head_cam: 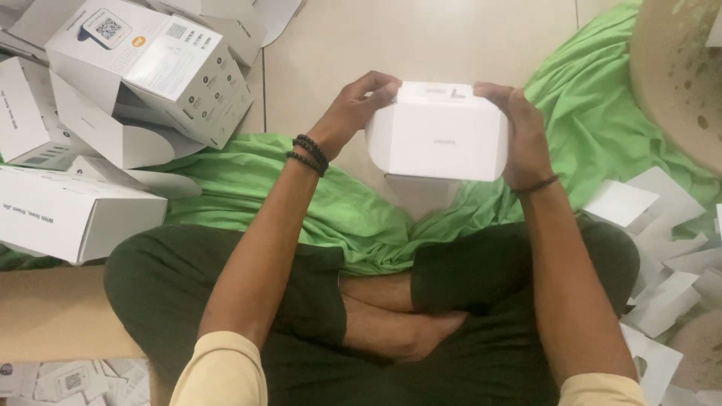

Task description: The person packages small electronic devices and user manuals into white boxes.

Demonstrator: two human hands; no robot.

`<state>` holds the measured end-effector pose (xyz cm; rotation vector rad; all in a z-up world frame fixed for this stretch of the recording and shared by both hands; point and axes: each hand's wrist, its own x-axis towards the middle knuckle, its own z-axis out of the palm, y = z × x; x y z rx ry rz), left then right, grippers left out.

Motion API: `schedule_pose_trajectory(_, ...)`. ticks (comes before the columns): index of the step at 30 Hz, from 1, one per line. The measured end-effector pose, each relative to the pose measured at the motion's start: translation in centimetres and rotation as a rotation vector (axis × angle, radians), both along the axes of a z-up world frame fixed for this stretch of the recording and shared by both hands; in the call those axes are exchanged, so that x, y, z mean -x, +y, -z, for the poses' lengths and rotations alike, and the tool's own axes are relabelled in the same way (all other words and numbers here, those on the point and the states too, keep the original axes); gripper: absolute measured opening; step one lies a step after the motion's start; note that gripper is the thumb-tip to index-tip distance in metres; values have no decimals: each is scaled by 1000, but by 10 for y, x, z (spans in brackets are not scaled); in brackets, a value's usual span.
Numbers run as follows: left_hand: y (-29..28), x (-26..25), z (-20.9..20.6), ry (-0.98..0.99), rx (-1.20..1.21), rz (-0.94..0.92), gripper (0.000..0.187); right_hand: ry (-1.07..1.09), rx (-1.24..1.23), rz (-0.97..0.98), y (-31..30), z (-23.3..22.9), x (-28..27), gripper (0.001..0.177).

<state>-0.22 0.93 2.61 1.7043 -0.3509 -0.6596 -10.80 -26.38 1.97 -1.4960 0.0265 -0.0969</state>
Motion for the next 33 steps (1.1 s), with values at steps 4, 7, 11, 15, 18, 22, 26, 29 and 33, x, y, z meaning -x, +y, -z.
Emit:
schedule_pose_trajectory(4, -1, 3, 19, 9, -50, -5, 55, -28, -107, -46, -3, 18, 0, 47)
schedule_pose_trajectory(7, -3, 8, 37, -173, 45, 51, 64, 49, 195, 8, 4, 18, 0, 31)
schedule_pose_trajectory(11, -13, 25, 55, -403, -306, -89, 80, 25, 660, 85, 13, 23, 0, 63)
schedule_pose_trajectory(15, -21, 42, 46, -91, -374, -162, 63, 497, 581, 77, 19, 19, 3, 64)
schedule_pose_trajectory(18, -18, 39, 32, -48, -257, -166, 62, 494, 546, 65, 15, 11, 3, 58)
schedule_pose_trajectory(22, -4, 25, -1, 46, -221, -155, 65, 581, 287, 97, 7, -38, 8, 52)
schedule_pose_trajectory(26, -2, 25, -43, -36, 7, -34, 71, 258, 69, 106, -10, -40, 14, 57)
schedule_pose_trajectory(29, -9, 29, -52, -32, 9, -52, 70, 67, 10, 62, -10, -40, 17, 64)
schedule_pose_trajectory(33, -13, 31, -42, -269, -99, -155, 58, 73, 100, 72, -3, -46, 20, 67)
